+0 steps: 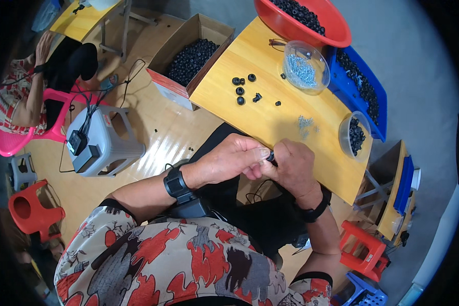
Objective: Assembling small black plastic components by inserting metal pins into them.
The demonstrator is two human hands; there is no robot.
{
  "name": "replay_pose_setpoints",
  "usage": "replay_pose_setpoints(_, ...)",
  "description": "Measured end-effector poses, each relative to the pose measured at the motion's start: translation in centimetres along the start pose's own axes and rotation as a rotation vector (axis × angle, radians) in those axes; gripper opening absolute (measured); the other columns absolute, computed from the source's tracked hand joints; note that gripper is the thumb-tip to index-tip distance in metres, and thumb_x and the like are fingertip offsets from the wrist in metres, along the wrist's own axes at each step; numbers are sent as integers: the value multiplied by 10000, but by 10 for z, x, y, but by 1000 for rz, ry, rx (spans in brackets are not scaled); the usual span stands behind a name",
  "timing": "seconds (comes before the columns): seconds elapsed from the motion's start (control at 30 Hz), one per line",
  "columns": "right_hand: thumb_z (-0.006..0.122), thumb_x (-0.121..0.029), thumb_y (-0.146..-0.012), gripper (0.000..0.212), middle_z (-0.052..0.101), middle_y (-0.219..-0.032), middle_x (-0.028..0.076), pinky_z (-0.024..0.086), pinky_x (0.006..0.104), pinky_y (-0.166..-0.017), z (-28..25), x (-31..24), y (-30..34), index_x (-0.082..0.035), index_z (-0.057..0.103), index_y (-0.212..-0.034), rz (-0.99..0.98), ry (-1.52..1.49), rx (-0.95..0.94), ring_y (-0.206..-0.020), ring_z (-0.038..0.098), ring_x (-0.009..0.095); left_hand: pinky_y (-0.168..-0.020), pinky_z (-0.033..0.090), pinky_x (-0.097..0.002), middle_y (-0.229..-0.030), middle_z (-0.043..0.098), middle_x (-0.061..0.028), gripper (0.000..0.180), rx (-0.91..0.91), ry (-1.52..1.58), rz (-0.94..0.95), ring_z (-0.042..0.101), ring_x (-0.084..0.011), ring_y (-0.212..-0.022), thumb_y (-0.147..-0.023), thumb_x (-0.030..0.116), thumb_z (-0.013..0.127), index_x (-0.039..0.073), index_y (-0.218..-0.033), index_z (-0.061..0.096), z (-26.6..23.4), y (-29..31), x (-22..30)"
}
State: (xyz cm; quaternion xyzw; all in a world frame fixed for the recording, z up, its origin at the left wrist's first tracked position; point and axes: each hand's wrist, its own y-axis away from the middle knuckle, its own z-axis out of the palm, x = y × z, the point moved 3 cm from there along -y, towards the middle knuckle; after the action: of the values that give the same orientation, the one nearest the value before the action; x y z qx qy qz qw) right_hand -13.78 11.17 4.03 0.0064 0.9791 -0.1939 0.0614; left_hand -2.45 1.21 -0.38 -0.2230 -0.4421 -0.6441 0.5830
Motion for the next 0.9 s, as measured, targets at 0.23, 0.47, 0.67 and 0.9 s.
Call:
replay_pose_setpoints(0.23,717,-392,-663,397,422,-571,63,391,359,-450,6,4,6,-90,461,-628,56,-62,10,-497,497,247,-668,509,-234,-774,630,-25,328,54,-72,117,599,-88,-691,-991,300,473,25,-900,627,6,-2,-8)
replay_pose_setpoints(0.47,689,-411,-689,396,437,-598,63,410,364,-502,9,8,15,-95,456,-631,92,-100,27,-547,515,241,-687,519,-241,-791,636,-36,317,9,-56,68,605,-92,-718,-984,289,490,7,-958,633,3,-6,-9)
replay_pose_setpoints(0.67,700,-415,-702,371,486,-689,60,430,363,-547,7,8,20,-91,593,-848,129,-84,80,-601,542,241,-723,530,-254,-865,641,-48,310,-14,-40,75,613,-100,-765,-975,280,509,3,-1055,621,-1,-8,-10)
replay_pose_setpoints(0.9,742,-429,-677,555,546,-776,78,473,348,-599,11,8,22,-101,622,-1109,159,-200,102,-671,578,248,-728,529,-254,-876,629,-38,318,-35,-22,128,601,-92,-773,-979,296,498,10,-1065,607,-1,-9,-10)
